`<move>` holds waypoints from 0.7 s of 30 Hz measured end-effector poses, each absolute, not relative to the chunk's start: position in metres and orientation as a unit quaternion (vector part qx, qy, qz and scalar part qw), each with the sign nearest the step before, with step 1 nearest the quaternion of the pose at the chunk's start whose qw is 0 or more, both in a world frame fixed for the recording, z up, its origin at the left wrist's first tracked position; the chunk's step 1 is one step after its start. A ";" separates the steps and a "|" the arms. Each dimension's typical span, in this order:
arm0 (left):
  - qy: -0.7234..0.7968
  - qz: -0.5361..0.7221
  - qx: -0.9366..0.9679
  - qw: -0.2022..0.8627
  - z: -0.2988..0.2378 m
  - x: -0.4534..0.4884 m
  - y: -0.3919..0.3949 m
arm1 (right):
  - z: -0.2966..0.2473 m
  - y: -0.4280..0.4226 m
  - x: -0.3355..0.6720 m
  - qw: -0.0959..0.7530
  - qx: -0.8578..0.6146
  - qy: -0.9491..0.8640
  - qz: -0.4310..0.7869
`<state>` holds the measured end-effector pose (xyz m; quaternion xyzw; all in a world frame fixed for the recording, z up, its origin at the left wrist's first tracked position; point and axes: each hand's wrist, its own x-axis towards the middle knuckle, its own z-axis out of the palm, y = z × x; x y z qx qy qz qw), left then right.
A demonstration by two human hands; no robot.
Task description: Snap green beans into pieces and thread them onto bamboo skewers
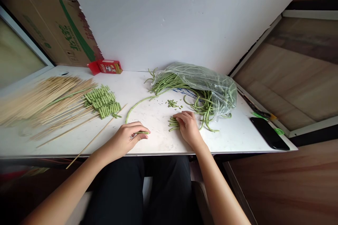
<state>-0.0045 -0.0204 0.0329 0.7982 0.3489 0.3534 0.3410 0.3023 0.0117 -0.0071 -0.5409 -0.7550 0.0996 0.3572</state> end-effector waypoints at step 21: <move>0.350 0.377 0.775 0.367 0.032 -0.002 -0.023 | 0.042 -0.037 0.228 0.395 -0.373 -0.797 0.265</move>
